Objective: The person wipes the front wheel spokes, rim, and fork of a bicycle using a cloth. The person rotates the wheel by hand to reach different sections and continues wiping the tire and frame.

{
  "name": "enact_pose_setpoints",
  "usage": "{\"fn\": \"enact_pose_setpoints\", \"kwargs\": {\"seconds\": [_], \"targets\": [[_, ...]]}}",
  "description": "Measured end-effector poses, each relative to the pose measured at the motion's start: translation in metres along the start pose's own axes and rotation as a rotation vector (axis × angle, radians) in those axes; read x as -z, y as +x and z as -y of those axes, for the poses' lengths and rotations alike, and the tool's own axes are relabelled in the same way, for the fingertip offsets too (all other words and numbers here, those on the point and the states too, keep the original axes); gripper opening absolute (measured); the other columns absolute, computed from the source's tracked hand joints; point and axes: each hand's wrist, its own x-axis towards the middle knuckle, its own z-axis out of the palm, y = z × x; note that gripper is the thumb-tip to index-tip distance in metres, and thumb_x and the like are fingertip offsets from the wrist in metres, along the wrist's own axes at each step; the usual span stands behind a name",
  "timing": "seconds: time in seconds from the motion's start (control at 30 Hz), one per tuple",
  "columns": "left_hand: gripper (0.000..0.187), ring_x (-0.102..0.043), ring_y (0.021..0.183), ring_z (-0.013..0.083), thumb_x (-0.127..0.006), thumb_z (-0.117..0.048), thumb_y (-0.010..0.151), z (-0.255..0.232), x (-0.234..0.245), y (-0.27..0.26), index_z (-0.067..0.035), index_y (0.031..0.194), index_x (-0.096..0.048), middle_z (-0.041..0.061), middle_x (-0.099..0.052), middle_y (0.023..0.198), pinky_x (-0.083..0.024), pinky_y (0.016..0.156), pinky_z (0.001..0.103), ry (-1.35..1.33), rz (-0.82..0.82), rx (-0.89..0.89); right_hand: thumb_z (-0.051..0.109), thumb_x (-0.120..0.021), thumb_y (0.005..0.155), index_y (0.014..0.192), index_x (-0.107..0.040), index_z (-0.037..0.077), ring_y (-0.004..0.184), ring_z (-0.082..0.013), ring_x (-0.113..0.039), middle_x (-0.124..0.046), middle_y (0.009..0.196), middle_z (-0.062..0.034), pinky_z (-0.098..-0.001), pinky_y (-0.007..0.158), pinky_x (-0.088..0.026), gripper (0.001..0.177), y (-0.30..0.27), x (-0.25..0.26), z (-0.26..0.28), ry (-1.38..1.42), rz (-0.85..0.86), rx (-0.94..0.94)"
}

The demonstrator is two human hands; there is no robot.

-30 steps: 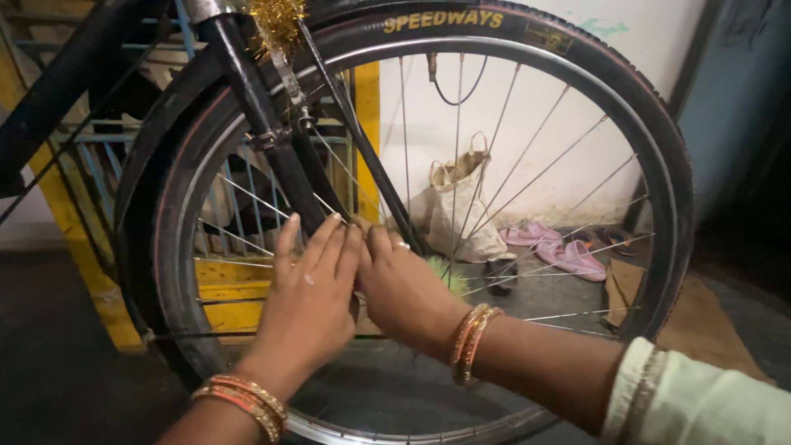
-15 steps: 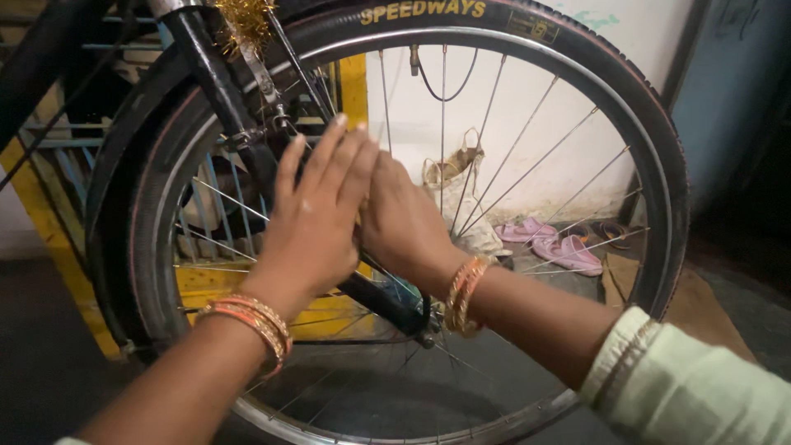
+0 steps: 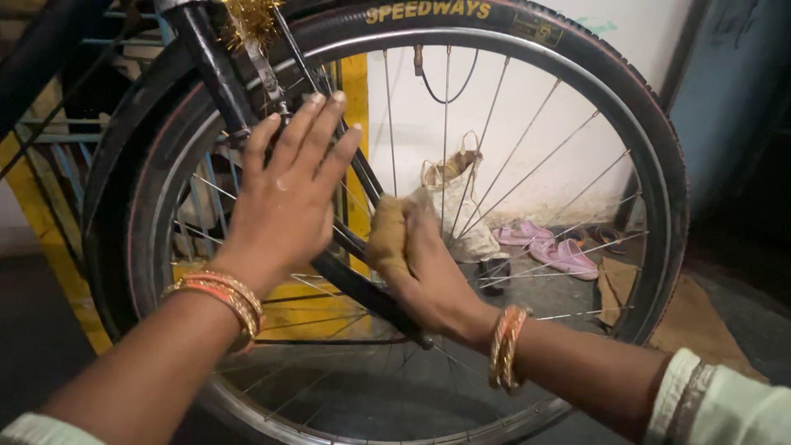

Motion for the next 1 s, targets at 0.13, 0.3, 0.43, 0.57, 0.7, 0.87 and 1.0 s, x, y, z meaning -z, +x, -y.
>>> {"fn": "enact_pose_setpoints", "kwargs": {"seconds": [0.13, 0.3, 0.43, 0.57, 0.7, 0.87, 1.0], "targets": [[0.079, -0.019, 0.158, 0.0222, -0.06, -0.014, 0.087, 0.0, -0.006, -0.006, -0.014, 0.162, -0.035, 0.008, -0.025, 0.171, -0.005, 0.127, 0.045, 0.06, -0.058, -0.028, 0.038, -0.052, 0.091, 0.134, -0.044, -0.008, 0.114, -0.0394, -0.058, -0.055, 0.123, -0.0294, -0.0487, 0.1, -0.051, 0.064, 0.06, 0.002, 0.03, 0.1, 0.066, -0.131], [0.076, -0.018, 0.159, 0.0276, -0.056, -0.013, 0.092, -0.007, -0.014, -0.015, 0.002, 0.162, -0.03, 0.017, -0.023, 0.17, -0.006, 0.129, 0.044, -0.113, -0.1, 0.066, 0.041, -0.048, 0.091, 0.136, -0.042, 0.0, 0.109, -0.0311, -0.062, -0.055, 0.127, -0.0211, -0.0456, 0.088, -0.056, 0.061, 0.1, 0.006, 0.05, 0.244, 0.062, -0.282], [0.071, -0.024, 0.155, 0.0282, -0.055, -0.012, 0.089, -0.01, -0.024, -0.018, -0.001, 0.156, -0.034, 0.018, -0.029, 0.167, -0.009, 0.128, 0.044, -0.073, -0.073, 0.146, 0.034, -0.054, 0.095, 0.126, -0.051, -0.001, 0.106, -0.0327, -0.067, -0.065, 0.117, -0.0222, -0.0432, 0.091, -0.052, 0.047, 0.09, -0.006, 0.043, 0.005, -0.084, -0.111], [0.064, -0.031, 0.153, 0.0274, -0.054, -0.011, 0.094, -0.013, -0.03, -0.022, -0.002, 0.155, -0.04, 0.014, -0.039, 0.161, -0.012, 0.129, 0.046, -0.185, -0.17, 0.209, 0.028, -0.057, 0.095, 0.129, -0.051, 0.002, 0.104, -0.0345, -0.068, -0.068, 0.115, -0.0201, -0.0439, 0.088, -0.052, 0.044, 0.077, -0.012, 0.033, -0.021, -0.067, -0.169], [0.06, -0.036, 0.147, 0.0204, -0.057, -0.009, 0.086, -0.019, -0.032, -0.024, -0.01, 0.146, -0.049, 0.005, -0.048, 0.154, -0.011, 0.12, 0.058, -0.147, -0.185, 0.297, 0.032, -0.059, 0.097, 0.127, -0.052, -0.001, 0.099, -0.0343, -0.068, -0.067, 0.108, -0.0207, -0.0436, 0.087, -0.053, 0.045, 0.054, -0.012, 0.034, -0.045, -0.138, -0.058], [0.047, -0.038, 0.149, 0.025, -0.062, -0.001, 0.084, -0.02, -0.037, -0.028, -0.011, 0.13, -0.061, 0.002, -0.056, 0.145, -0.031, 0.118, 0.049, -0.384, -0.25, 0.298, 0.038, -0.059, 0.092, 0.124, -0.055, -0.002, 0.088, -0.027, -0.069, -0.068, 0.101, -0.0171, -0.0405, 0.082, -0.057, 0.051, 0.052, -0.005, 0.04, -0.009, 0.004, -0.366], [0.05, -0.038, 0.147, 0.0316, -0.064, 0.004, 0.08, -0.024, -0.041, -0.028, -0.002, 0.129, -0.06, 0.014, -0.057, 0.136, -0.038, 0.109, 0.052, -0.42, -0.221, 0.336, 0.046, -0.057, 0.09, 0.125, -0.052, -0.003, 0.085, -0.025, -0.072, -0.069, 0.102, -0.0174, -0.0389, 0.076, -0.059, 0.06, 0.099, -0.004, 0.047, 0.076, -0.025, -0.289]]}}
